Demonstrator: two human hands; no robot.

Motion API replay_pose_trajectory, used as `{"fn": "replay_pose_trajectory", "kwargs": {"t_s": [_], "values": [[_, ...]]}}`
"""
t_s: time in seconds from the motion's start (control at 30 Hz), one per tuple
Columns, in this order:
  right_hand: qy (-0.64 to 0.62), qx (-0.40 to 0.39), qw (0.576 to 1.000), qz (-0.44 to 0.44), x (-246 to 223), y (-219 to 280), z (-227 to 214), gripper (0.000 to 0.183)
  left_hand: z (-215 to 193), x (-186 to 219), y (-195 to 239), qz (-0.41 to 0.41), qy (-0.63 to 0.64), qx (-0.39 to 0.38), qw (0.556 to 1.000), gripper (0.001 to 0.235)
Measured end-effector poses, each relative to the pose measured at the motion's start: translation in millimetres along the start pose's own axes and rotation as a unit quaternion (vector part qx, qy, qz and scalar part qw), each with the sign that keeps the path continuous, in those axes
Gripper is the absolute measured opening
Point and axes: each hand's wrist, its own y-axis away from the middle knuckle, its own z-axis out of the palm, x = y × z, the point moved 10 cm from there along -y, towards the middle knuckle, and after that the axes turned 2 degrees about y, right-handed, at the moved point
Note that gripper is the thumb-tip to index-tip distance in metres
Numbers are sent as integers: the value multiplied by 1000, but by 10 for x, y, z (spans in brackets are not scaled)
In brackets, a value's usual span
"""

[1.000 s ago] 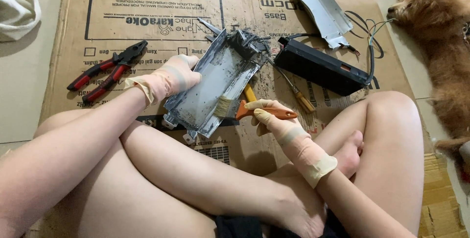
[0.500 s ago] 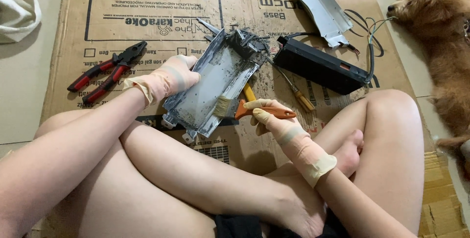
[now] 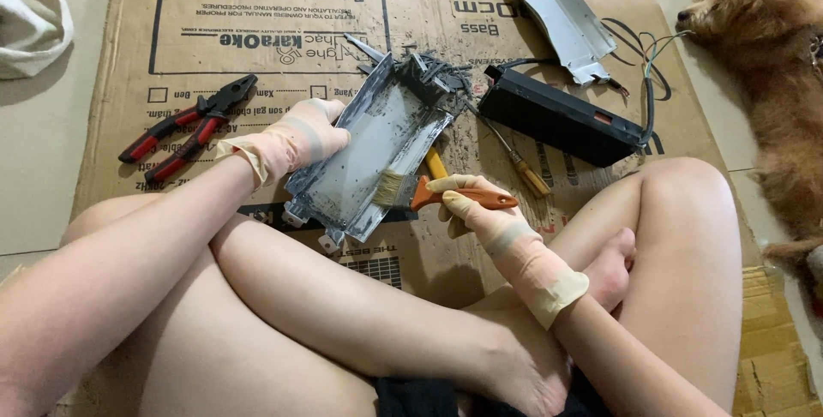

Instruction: The person sits on the floor and uses a paintbrush and a screwdriver to scrape and clean a dark, rectangular metal object. They remove debris from the surface and edges of the object while a small dog sits nearby.

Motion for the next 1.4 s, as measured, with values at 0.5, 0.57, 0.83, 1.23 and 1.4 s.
{"fn": "replay_pose_trajectory", "kwargs": {"t_s": [0.5,0.57,0.83,1.23,1.4], "values": [[38,261,957,-124,-564,242,-452,21,9,-80,-129,18,-1,12,1000,45],[41,235,961,-138,-646,319,-284,22,10,-72,-105,17,-8,11,1000,44],[75,96,980,-160,-566,391,157,18,12,-58,-101,23,-28,10,999,43],[90,46,982,-160,-387,289,223,17,17,-71,-83,10,-17,7,1000,48],[87,46,983,-157,-374,282,222,17,24,-98,-117,4,-9,7,1000,49]]}}
